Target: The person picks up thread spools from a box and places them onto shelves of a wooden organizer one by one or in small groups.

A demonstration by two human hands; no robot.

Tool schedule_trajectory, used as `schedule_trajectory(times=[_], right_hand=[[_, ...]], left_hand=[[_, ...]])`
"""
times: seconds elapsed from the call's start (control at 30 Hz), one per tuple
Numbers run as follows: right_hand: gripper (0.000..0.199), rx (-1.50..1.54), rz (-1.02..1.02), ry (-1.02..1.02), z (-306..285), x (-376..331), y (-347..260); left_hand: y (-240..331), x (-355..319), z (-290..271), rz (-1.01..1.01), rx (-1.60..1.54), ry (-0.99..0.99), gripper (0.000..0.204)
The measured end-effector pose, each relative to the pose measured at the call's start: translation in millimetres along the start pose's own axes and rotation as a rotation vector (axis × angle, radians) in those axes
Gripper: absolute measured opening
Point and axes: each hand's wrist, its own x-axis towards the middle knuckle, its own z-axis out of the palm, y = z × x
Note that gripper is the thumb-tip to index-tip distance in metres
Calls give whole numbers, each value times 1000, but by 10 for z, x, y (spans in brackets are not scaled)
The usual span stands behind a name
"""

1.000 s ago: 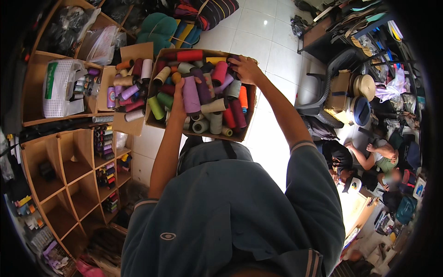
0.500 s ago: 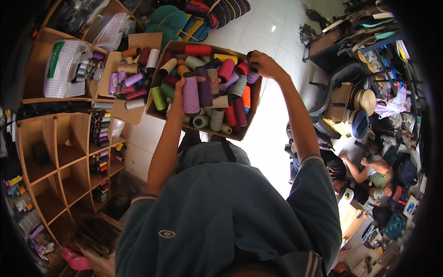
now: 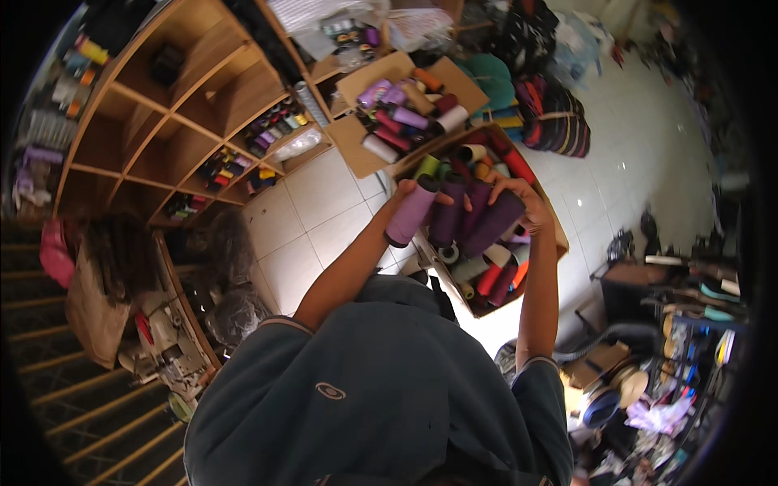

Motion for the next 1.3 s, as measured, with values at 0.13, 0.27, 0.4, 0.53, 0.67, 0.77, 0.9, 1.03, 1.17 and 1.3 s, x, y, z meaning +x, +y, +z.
schedule_trajectory(times=[0.13, 0.27, 0.4, 0.53, 0.67, 0.77, 0.9, 1.03, 1.17, 1.3], right_hand=[[37, 93, 67, -91, 405, 901, 171], [38, 285, -71, -234, 1047, 1708, 311], [45, 735, -39, -229, 1448, 2268, 707], [38, 1045, 42, -66, 1667, 2677, 1316], [42, 1113, 16, 69, 1984, 3038, 1508], [32, 1145, 13, -41, 2365, 3466, 1452], [22, 980, 30, -44, 2543, 4060, 1478], [30, 974, -12, -90, 2705, 4625, 1400], [53, 661, 58, -1, 2677, 5273, 1302], [54, 348, 2, 13, 2544, 6139, 1084]], left_hand=[[604, -663, 182, 117, 114, 191, 70], [1179, -1343, 349, 252, 85, 481, 53], [1836, -2094, 496, 404, 389, 333, 72], [2312, -2746, 511, 533, 382, 342, 75], [2643, -3112, 550, 602, 403, 415, 74], [2902, -3277, 434, 703, 450, 474, 75], [3340, -3281, 231, 718, 437, 453, 73], [3740, -3302, 92, 746, 444, 487, 75], [4082, -3308, -64, 788, 464, 567, 75], [4365, -3262, -272, 831, 467, 606, 78]])
